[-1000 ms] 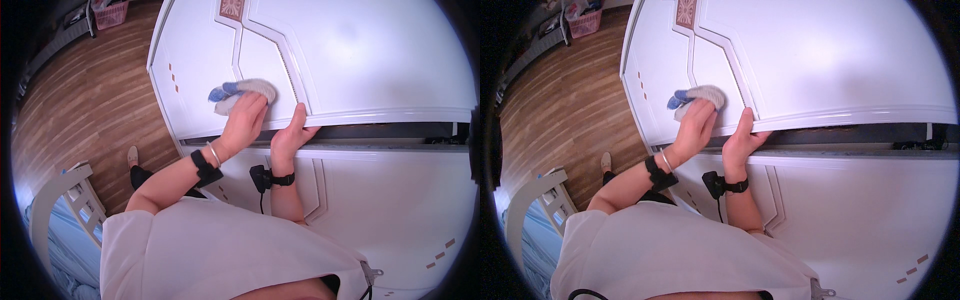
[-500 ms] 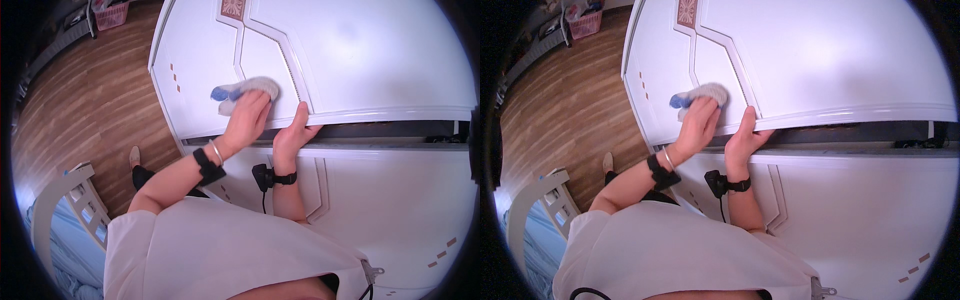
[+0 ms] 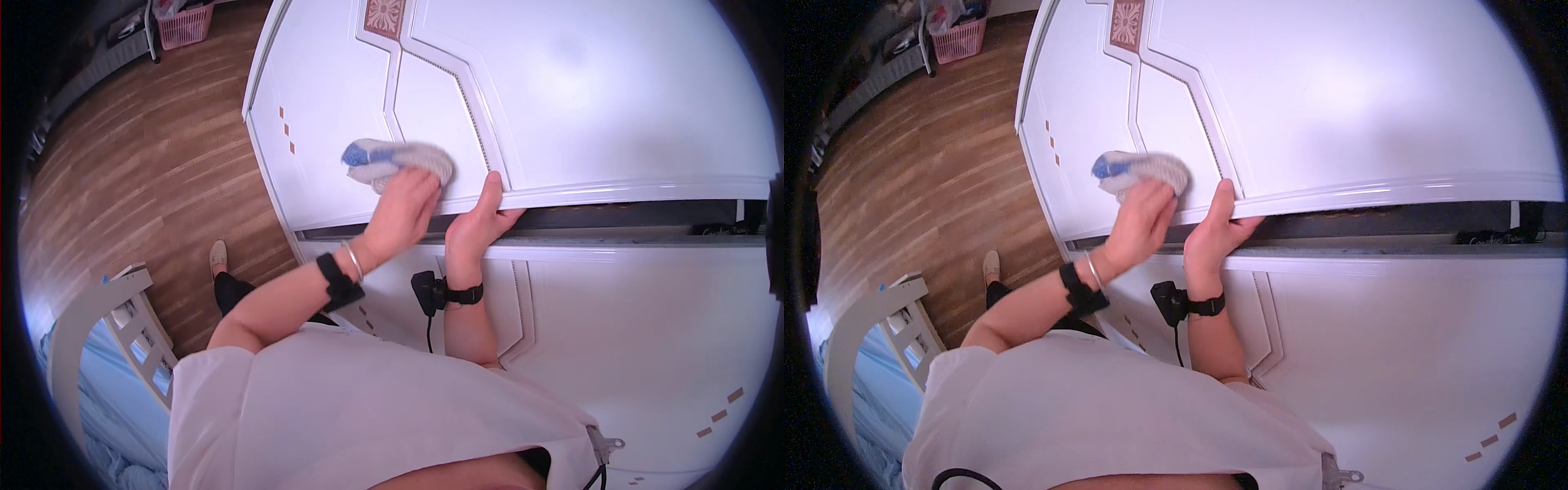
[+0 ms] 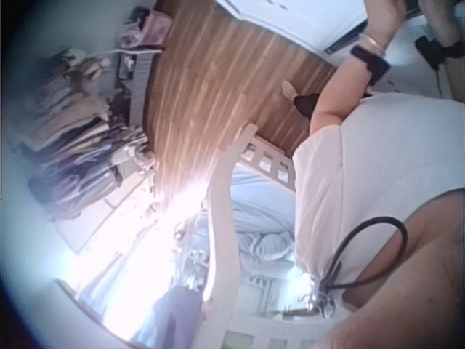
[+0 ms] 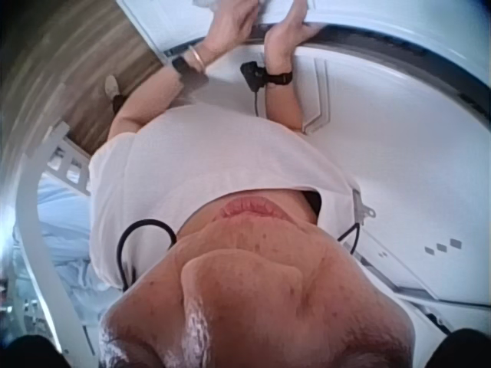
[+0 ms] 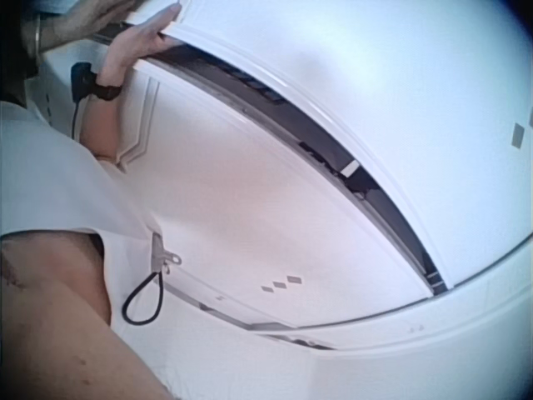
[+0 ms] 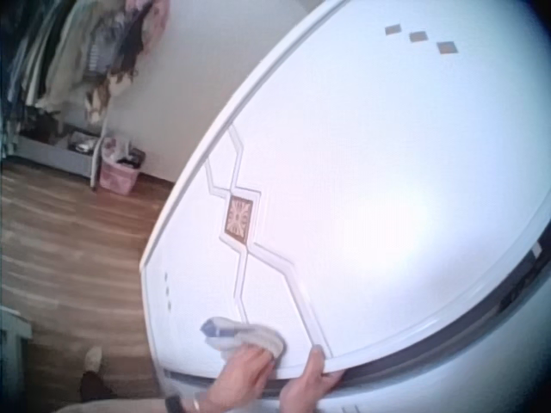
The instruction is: Clean the surface and grooves of a white sliding-door wardrobe using a cloth.
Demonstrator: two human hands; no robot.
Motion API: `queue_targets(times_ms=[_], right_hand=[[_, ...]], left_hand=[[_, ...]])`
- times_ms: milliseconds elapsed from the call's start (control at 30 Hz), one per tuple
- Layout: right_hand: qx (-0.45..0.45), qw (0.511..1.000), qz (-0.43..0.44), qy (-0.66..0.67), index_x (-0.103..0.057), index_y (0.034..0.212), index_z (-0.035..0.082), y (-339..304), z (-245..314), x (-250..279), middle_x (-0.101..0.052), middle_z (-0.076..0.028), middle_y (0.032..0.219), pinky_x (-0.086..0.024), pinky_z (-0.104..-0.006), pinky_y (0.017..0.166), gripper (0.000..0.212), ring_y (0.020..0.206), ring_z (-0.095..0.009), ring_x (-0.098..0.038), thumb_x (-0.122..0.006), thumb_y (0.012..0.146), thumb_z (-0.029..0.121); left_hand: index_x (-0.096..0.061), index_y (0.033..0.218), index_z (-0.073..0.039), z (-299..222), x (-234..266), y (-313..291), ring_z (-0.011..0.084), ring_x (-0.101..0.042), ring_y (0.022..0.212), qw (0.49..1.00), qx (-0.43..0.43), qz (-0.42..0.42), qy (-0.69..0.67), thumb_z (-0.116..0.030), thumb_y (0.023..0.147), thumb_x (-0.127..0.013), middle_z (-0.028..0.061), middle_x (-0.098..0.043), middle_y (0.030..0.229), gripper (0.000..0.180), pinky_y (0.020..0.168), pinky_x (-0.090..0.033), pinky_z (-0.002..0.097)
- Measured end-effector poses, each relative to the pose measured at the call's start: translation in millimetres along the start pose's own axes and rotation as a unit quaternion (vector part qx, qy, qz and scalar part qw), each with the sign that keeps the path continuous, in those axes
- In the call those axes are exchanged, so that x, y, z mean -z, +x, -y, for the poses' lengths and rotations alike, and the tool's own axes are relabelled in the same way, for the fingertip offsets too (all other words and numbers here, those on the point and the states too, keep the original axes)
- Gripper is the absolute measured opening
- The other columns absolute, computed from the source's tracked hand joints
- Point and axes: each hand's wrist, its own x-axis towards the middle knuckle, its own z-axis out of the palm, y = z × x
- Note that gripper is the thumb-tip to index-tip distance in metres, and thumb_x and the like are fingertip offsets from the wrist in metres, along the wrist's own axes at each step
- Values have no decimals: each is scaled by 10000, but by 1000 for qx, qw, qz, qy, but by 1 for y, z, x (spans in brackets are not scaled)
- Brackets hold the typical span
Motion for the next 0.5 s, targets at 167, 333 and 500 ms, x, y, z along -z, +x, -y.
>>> queue_targets(times_ms=[167, 333, 500], right_hand=[[-11, 1000, 8, -9, -432, 1289, -19, -4, 6, 3, -534, -121, 1274, -419, -338, 976, 393, 1115, -196, -522, -579, 939, 79], [-2, 1000, -17, 0, -417, 1291, -39, -4, 3, -2, -533, -126, 1264, -407, -330, 977, 394, 1106, -186, -518, -573, 950, 84], [-2, 1000, 15, 0, -408, 1297, -38, -2, 3, 3, -529, -129, 1272, -407, -332, 982, 404, 1122, -188, -514, -577, 952, 89]], left_hand=[[-562, 1025, 39, 2, 4, 18, 418, -521, 919, 999, -2, -32, -2, 3, 848, -597, 211, -544, 960, 184, 805, -445, 442], [-563, 1028, 33, 2, -1, -8, 419, -521, 921, 1000, 13, 16, -4, -7, 848, -602, 216, -545, 968, 188, 812, -446, 441], [-559, 1013, 24, -2, 5, 28, 422, -517, 897, 999, -6, -49, 3, -15, 860, -587, 216, -545, 957, 160, 786, -437, 461]])
